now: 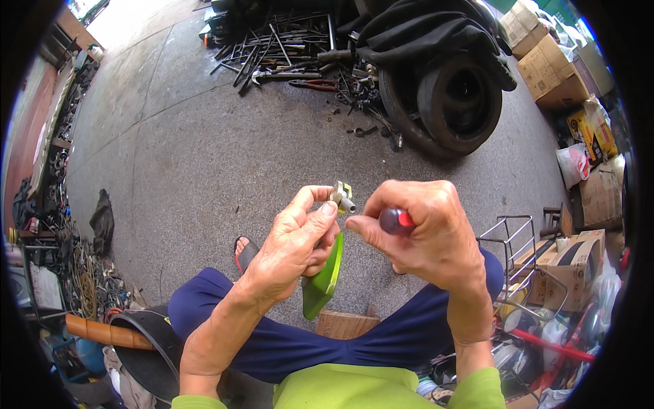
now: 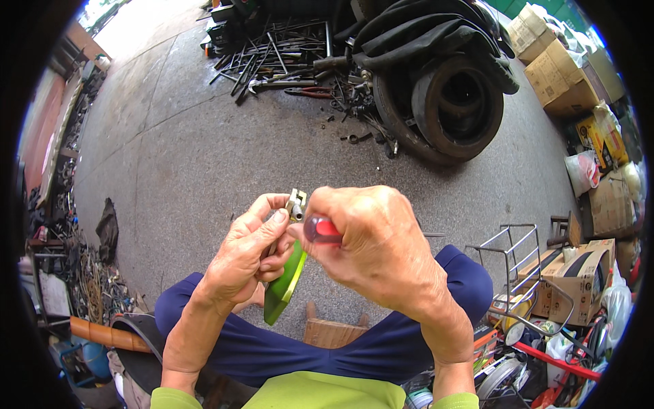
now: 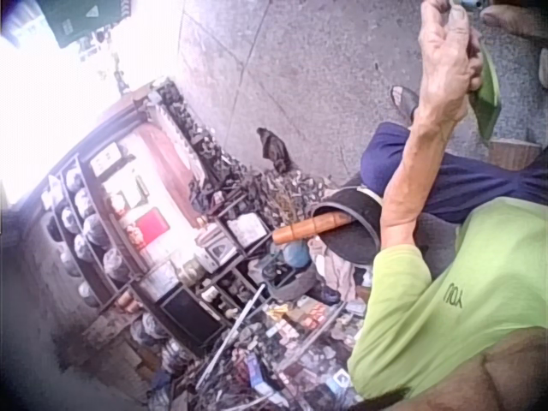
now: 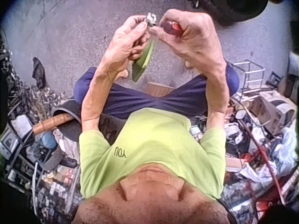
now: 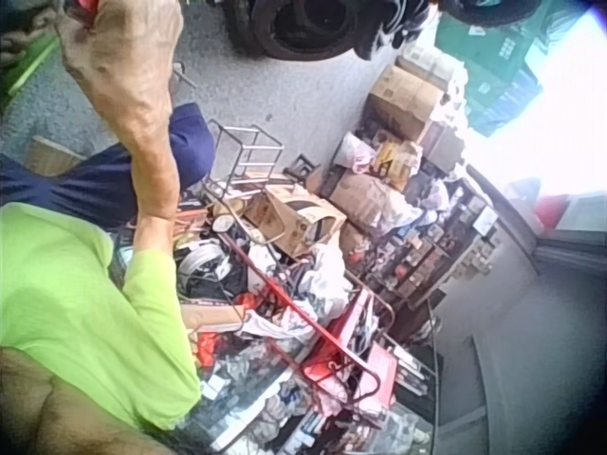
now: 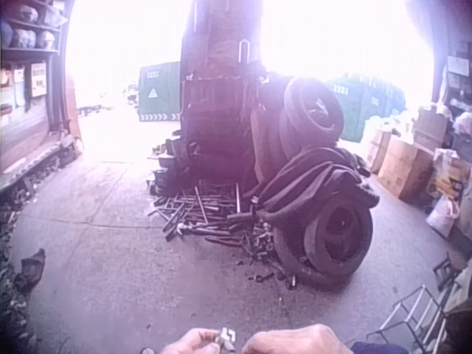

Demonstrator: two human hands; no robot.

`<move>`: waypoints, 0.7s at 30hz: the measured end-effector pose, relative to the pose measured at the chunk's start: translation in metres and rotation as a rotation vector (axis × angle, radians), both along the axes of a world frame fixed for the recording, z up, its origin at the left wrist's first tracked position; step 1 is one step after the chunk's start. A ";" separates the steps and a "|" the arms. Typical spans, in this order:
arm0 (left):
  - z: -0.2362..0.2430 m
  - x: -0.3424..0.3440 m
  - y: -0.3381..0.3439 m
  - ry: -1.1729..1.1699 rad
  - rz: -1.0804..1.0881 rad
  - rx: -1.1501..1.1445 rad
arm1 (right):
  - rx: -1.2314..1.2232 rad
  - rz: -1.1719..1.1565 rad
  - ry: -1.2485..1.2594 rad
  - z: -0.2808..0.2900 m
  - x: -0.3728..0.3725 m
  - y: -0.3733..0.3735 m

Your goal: The person uses a screwdriver to adjust a small metal part held in their left hand. They repeatedly insert the screwdriver into a hole in the part and turn it, then remove it and inspect the part.

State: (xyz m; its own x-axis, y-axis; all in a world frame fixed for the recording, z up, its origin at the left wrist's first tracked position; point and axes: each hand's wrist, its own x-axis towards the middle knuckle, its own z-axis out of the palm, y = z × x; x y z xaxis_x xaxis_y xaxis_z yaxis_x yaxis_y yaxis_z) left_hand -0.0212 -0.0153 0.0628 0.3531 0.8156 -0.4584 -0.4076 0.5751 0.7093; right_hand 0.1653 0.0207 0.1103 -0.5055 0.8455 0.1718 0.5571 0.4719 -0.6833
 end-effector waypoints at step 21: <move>-0.006 0.002 -0.001 0.049 0.056 0.085 | -0.324 0.204 0.092 0.016 0.012 0.010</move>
